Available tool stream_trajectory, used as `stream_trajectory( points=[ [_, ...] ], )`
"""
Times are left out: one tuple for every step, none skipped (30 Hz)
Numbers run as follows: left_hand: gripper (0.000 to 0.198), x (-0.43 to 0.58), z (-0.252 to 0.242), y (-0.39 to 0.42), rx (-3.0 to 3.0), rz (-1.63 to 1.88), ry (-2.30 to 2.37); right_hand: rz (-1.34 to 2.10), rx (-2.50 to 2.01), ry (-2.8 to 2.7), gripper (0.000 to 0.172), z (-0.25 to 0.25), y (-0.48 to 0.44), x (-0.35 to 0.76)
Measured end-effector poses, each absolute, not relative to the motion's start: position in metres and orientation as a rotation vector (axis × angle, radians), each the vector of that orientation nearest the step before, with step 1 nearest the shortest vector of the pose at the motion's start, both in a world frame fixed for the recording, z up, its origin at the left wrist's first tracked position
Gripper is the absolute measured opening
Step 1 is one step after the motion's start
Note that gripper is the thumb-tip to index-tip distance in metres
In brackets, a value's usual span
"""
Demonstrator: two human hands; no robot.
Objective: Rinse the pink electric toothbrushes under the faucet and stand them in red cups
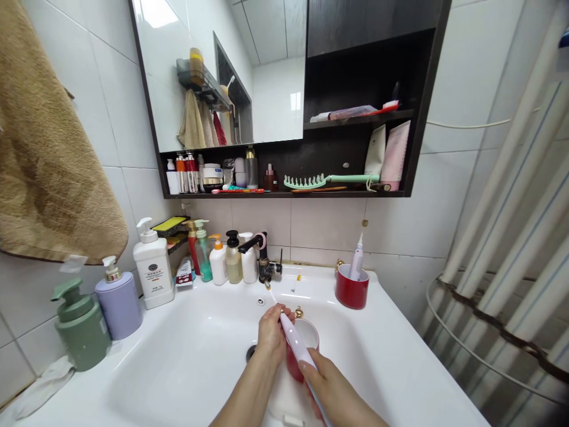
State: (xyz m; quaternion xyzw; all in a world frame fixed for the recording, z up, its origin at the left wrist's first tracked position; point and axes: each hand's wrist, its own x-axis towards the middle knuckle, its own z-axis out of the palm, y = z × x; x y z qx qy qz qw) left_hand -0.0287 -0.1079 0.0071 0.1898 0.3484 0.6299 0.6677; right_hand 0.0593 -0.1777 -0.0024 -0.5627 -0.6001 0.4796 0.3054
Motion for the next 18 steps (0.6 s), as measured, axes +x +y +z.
stream_trajectory(
  points=[
    [0.01, -0.029, 0.007, -0.108, 0.429, 1.418, 0.791, 1.302, -1.503, -1.581, 0.019, -0.002, -0.178, 0.059],
    [0.01, -0.029, 0.007, -0.107, 0.429, 1.42, 0.793, 1.296, -1.512, -1.582, 0.019, -0.002, -0.178, 0.059],
    [0.01, -0.029, 0.006, -0.107, 0.429, 1.425, 0.793, 1.253, -1.511, -1.598, 0.017, -0.002, -0.178, 0.059],
    [0.01, -0.029, 0.006, -0.107, 0.428, 1.43, 0.791, 1.19, -1.506, -1.613, 0.017, -0.002, -0.179, 0.059],
    [0.01, -0.029, 0.005, -0.106, 0.425, 1.434, 0.791, 1.149, -1.504, -1.615, 0.016, -0.002, -0.179, 0.058],
    [0.01, -0.029, 0.004, -0.106, 0.423, 1.434, 0.79, 1.156, -1.505, -1.606, 0.016, -0.001, -0.18, 0.058],
    [0.009, -0.028, 0.004, -0.105, 0.421, 1.432, 0.79, 1.209, -1.507, -1.585, 0.017, -0.001, -0.18, 0.058],
    [0.009, -0.028, 0.003, -0.105, 0.418, 1.429, 0.79, 1.289, -1.519, -1.558, 0.017, 0.0, -0.18, 0.057],
    [0.008, -0.028, 0.002, -0.104, 0.413, 1.428, 0.793, 1.345, -1.53, -1.534, 0.018, 0.001, -0.18, 0.057],
    [0.008, -0.028, 0.001, -0.103, 0.409, 1.429, 0.796, 1.359, -1.537, -1.524, 0.018, 0.001, -0.181, 0.057],
    [0.009, -0.029, 0.001, -0.102, 0.408, 1.429, 0.799, 1.335, -1.541, -1.53, 0.017, 0.001, -0.181, 0.056],
    [0.009, -0.03, 0.0, -0.1, 0.41, 1.434, 0.801, 1.286, -1.543, -1.542, 0.017, 0.0, -0.181, 0.056],
    [0.009, -0.033, 0.0, -0.099, 0.413, 1.445, 0.804, 1.247, -1.541, -1.557, 0.018, -0.002, -0.182, 0.056],
    [0.009, -0.036, -0.001, -0.097, 0.414, 1.46, 0.809, 1.235, -1.534, -1.58, 0.018, -0.004, -0.183, 0.056],
    [0.009, -0.039, -0.001, -0.095, 0.416, 1.474, 0.816, 1.25, -1.516, -1.61, 0.018, -0.007, -0.183, 0.056],
    [0.008, -0.044, -0.001, -0.093, 0.421, 1.477, 0.83, 1.278, -1.498, -1.641, 0.017, -0.01, -0.184, 0.056],
    [0.007, -0.047, -0.002, -0.091, 0.439, 1.463, 0.854, 1.292, -1.48, -1.668, 0.016, -0.014, -0.185, 0.056],
    [0.007, -0.05, -0.002, -0.09, 0.492, 1.425, 0.899, 1.288, -1.466, -1.687, 0.015, -0.016, -0.185, 0.056]
  ],
)
